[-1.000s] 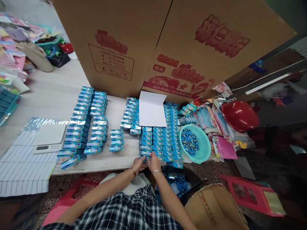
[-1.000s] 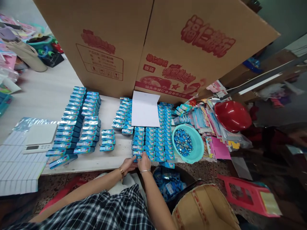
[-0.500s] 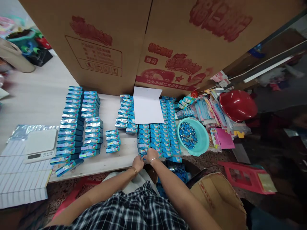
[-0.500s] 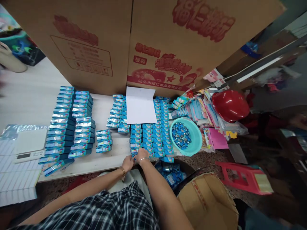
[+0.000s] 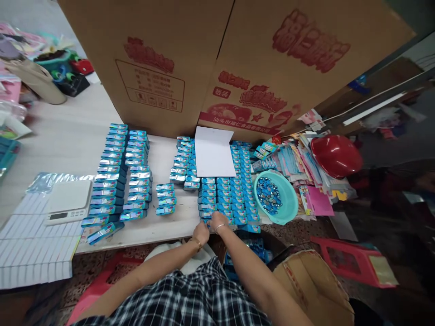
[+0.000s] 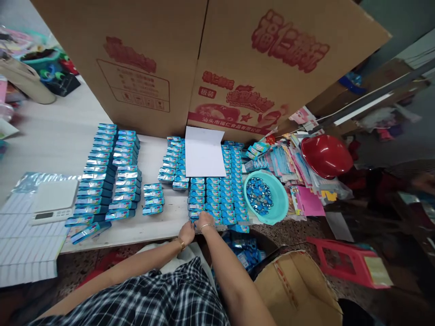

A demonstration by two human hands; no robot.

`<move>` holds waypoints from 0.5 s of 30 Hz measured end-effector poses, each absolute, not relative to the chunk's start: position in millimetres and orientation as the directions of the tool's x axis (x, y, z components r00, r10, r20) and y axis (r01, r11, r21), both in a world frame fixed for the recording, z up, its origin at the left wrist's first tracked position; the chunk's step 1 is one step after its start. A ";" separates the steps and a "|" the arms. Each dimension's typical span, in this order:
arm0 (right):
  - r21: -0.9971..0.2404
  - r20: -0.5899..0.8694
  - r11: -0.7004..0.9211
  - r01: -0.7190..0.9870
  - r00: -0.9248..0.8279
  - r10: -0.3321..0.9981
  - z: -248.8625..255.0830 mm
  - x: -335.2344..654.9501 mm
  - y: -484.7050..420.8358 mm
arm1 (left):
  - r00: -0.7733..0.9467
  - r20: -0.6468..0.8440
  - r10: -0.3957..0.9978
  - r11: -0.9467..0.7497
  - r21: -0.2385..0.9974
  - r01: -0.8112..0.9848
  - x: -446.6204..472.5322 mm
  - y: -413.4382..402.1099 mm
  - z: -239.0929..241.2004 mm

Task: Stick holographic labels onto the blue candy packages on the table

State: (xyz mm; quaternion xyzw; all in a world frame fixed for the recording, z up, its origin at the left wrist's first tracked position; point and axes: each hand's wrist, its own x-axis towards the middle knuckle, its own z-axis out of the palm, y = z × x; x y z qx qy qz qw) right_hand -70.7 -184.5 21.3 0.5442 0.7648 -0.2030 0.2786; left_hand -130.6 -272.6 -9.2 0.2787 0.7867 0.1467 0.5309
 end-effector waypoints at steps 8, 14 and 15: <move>-0.049 -0.654 0.302 0.952 -0.259 0.711 15.2 -68.4 -182.7 | -0.287 -0.778 0.558 0.829 0.512 0.226 -130.1 -270.2 -8.6; -0.129 -0.606 0.237 0.963 -0.266 0.750 24.1 -63.3 -190.5 | -0.268 -0.788 0.555 0.826 0.559 0.067 -140.7 -272.7 1.5; -0.155 -0.589 0.219 0.963 -0.268 0.762 26.9 -58.9 -191.6 | -0.261 -0.792 0.552 0.825 0.565 0.032 -142.3 -274.4 3.4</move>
